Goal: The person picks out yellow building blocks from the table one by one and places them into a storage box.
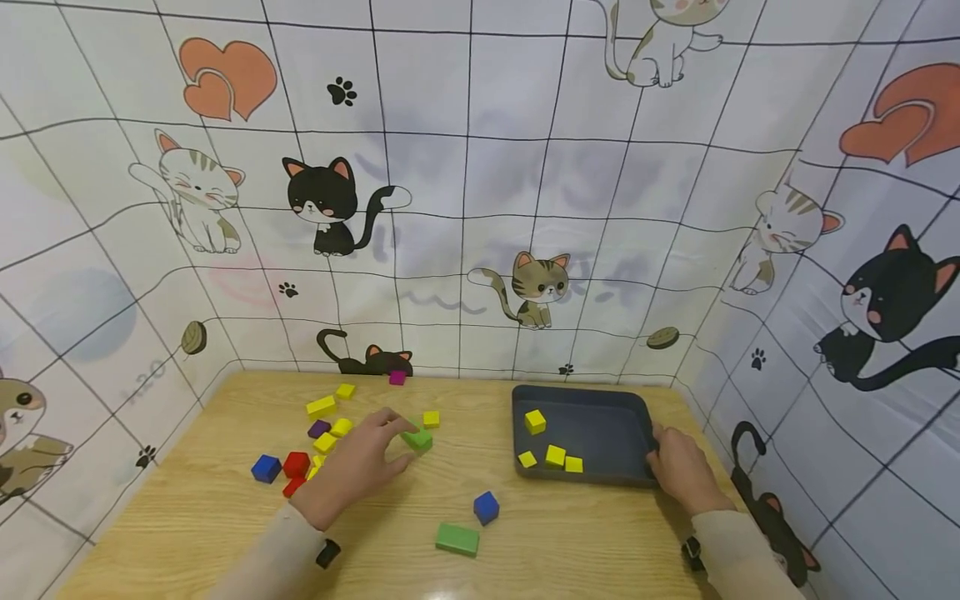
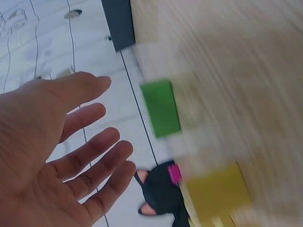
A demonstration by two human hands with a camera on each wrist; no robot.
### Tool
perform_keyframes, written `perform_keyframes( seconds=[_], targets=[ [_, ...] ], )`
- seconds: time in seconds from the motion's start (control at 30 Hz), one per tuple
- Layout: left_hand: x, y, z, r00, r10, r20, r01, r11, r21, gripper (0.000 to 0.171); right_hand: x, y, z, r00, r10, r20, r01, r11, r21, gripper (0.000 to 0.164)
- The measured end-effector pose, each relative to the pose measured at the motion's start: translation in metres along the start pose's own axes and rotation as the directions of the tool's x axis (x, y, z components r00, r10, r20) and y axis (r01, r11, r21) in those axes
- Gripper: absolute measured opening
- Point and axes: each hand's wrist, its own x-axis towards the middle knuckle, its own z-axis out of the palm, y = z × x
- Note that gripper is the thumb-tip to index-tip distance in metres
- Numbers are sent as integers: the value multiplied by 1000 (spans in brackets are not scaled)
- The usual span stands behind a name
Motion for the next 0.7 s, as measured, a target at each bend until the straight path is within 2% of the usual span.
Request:
perform_keyframes(
  seconds=[0.13, 0.37, 0.53, 0.7],
  targets=[
    [-20, -18, -11, 999, -38, 19, 37, 999, 13, 40, 2, 1, 2, 1000, 12, 17, -12, 1000, -2, 59],
    [-46, -42, -22, 997, -37, 70, 36, 999, 4, 41, 3, 2, 2, 999, 33, 25, -33, 999, 5, 60],
    [-54, -53, -22, 994, -52, 94, 49, 998, 38, 42, 2, 2, 2, 999, 25, 22, -25, 1000, 3, 61],
    [-55, -57, -21, 993, -20, 116, 16, 999, 33, 39, 2, 2, 1, 999, 31, 25, -31, 1000, -5, 61]
  ],
)
